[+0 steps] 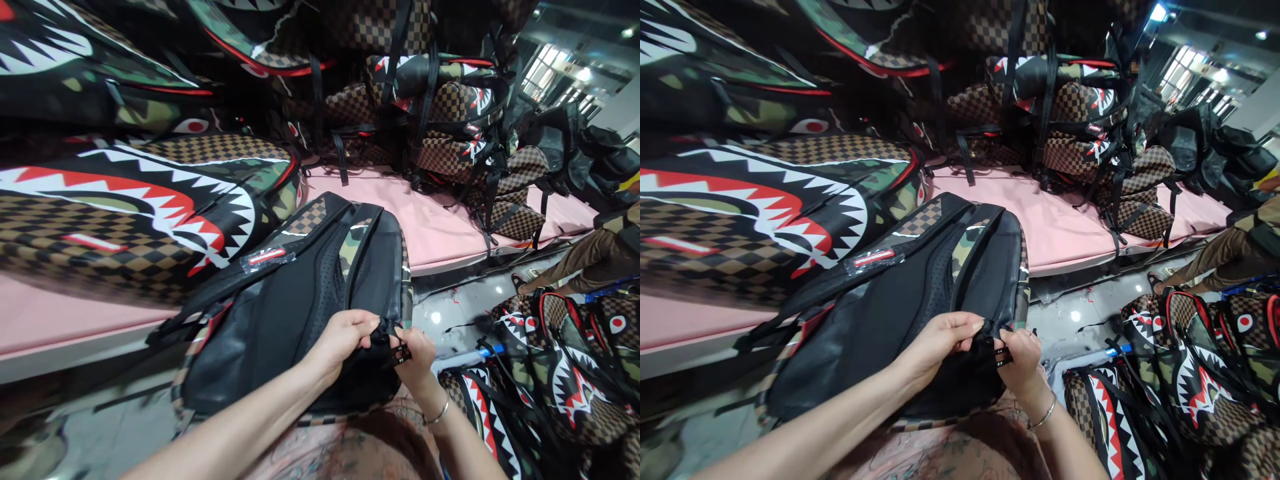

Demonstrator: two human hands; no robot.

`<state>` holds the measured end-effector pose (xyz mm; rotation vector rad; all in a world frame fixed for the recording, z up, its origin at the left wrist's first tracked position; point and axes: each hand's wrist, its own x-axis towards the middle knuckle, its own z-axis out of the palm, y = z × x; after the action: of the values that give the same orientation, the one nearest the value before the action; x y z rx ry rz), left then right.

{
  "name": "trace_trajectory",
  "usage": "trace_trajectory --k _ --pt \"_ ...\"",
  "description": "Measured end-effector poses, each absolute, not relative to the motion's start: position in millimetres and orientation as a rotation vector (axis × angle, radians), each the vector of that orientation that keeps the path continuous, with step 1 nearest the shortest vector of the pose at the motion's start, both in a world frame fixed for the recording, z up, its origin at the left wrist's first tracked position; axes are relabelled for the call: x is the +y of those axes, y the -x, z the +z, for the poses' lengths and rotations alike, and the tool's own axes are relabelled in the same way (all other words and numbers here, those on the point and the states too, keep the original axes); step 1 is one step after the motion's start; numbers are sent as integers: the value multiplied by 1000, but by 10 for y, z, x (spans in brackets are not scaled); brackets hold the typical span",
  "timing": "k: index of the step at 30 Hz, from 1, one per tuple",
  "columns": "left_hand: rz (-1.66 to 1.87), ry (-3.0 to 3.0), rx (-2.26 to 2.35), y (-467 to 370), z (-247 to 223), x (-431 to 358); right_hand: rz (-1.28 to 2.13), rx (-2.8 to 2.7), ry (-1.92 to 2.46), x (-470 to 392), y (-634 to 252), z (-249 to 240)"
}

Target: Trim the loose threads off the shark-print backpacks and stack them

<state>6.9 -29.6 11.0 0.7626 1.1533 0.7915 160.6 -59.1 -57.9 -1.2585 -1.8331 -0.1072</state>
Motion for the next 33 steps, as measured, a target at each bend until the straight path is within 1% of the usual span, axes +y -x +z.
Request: trace_trajectory --k 3,7,15,19,22,27,33 --pt "909 -566 1040 -62 150 -408 -21 -1869 1171 -576 -1665 -503" --pt "986 -475 988 -74 167 -484 251 -1912 1053 -653 -1740 -437" --pt "997 -576 980 -258 112 -565 701 -1673 1258 -788 -1810 -343" --pt "1076 -700 1046 -275 70 -599 876 -1577 1329 -761 -1919 -221" --pt "1138 -896 1129 -261 63 -609 844 -1646 1376 -753 -1998 -115" --pt "1178 -1130 1199 -245 101 -594 683 -1847 1386 -757 -2013 63" --pt "1175 -1309 1215 -241 137 -600 644 -1986 1386 -731 -1975 257"
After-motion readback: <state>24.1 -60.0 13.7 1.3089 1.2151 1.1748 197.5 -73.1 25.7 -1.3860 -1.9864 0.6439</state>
